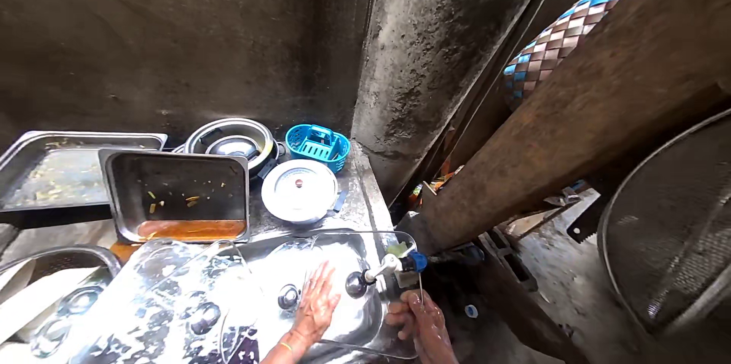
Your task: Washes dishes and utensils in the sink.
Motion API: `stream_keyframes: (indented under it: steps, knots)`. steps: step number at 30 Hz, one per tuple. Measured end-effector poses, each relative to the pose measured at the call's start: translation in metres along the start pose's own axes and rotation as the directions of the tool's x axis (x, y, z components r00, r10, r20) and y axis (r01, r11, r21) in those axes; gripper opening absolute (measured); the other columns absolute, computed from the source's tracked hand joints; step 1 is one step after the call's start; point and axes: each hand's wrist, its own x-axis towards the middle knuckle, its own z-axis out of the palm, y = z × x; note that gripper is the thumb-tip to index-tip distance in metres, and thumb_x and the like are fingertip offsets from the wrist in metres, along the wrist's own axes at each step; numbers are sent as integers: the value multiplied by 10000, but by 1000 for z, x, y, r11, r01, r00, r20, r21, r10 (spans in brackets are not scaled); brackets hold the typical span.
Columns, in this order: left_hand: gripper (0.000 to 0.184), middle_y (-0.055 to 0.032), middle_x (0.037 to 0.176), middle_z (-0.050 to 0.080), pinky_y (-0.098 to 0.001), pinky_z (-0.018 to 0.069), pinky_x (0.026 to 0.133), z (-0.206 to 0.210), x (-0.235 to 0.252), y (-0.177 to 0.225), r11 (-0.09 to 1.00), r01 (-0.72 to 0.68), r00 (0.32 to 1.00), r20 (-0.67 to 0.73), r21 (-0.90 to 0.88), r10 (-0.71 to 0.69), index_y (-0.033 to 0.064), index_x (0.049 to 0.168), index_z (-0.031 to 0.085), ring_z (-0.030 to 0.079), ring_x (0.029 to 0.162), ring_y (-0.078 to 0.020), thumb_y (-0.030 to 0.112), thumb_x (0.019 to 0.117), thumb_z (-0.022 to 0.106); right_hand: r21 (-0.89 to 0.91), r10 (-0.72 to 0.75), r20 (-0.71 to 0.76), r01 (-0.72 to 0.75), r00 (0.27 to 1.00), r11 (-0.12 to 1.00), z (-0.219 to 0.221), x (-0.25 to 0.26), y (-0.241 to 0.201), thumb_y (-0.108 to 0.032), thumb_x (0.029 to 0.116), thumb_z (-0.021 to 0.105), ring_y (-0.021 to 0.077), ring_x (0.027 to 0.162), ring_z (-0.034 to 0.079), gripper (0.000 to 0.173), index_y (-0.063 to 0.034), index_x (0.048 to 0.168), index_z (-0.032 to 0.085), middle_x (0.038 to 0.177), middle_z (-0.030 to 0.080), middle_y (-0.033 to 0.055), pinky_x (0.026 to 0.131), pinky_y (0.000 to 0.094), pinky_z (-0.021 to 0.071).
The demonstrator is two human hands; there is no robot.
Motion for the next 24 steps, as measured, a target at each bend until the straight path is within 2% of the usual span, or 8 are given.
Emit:
stream_keyframes:
  steps: [3, 5, 8, 11, 14, 18, 21, 24]
  knots:
    - [680, -305, 1549, 410, -575, 304, 1207, -17, -14, -19, 971, 235, 971, -25, -32, -236, -107, 1479, 439, 394, 1449, -464, 414, 1048, 371, 32, 22, -4, -21, 1000, 999, -2, 6, 5, -198, 1105, 377, 273, 738, 765, 269, 0, 1112, 560, 904, 760, 181, 555, 335, 617]
    - [649, -302, 1520, 443, -532, 397, 1152, -29, -11, -14, 894, 432, 898, -36, -120, -439, -98, 1534, 331, 498, 1376, -422, 308, 1035, 411, 61, 47, -4, -47, 999, 997, 1, 16, 13, -208, 1117, 352, 268, 729, 764, 294, 0, 1110, 560, 898, 762, 174, 557, 334, 618]
    - [433, -166, 1174, 700, -461, 608, 829, -54, 7, -12, 621, 711, 678, 92, -329, -729, 0, 1453, 470, 728, 930, -259, 231, 1091, 419, 50, 68, -1, -67, 998, 996, 4, 35, 29, -209, 1125, 342, 255, 686, 750, 330, 16, 1064, 575, 852, 754, 174, 550, 332, 608]
    - [385, -140, 961, 701, -392, 577, 626, -83, 23, -18, 428, 768, 539, 120, -475, -834, -34, 1225, 595, 675, 692, -210, 287, 1113, 415, -78, 68, 19, -66, 998, 995, 19, 49, 37, -175, 1117, 398, 201, 597, 713, 307, 36, 1002, 590, 732, 720, 121, 562, 317, 613]
    - [381, -115, 859, 636, -332, 505, 567, -110, 30, -24, 357, 728, 452, 18, -585, -892, -37, 1167, 605, 590, 642, -174, 294, 1111, 425, -282, 112, 75, -87, 991, 955, 45, 58, 35, -133, 1089, 457, 176, 593, 683, 218, 43, 1089, 586, 763, 702, 107, 570, 309, 591]
    - [392, -59, 778, 644, -269, 467, 470, -148, 29, -25, 396, 665, 411, -133, -633, -902, 9, 1127, 633, 577, 551, -118, 329, 1112, 408, -320, 200, 91, -161, 976, 934, 82, 61, 41, -160, 1054, 572, 240, 966, 707, 382, 9, 1389, 496, 1195, 678, 171, 777, 405, 596]
    - [417, -63, 807, 676, -283, 486, 471, -184, 21, -21, 505, 642, 468, -227, -576, -854, 7, 1202, 629, 588, 542, -125, 318, 1119, 364, -150, 184, 201, -156, 962, 976, 103, 61, 49, -301, 1115, 393, 220, 1035, 677, 380, -22, 1283, 589, 1155, 688, 121, 821, 410, 569]
    - [389, -66, 804, 693, -286, 501, 449, -220, 15, -12, 511, 663, 494, -194, -547, -847, 20, 1231, 620, 604, 521, -136, 296, 1124, 368, 26, 233, 291, -251, 928, 968, 117, 73, 57, -373, 1123, 252, 237, 932, 707, 497, -44, 1196, 617, 1057, 719, 116, 735, 398, 585]
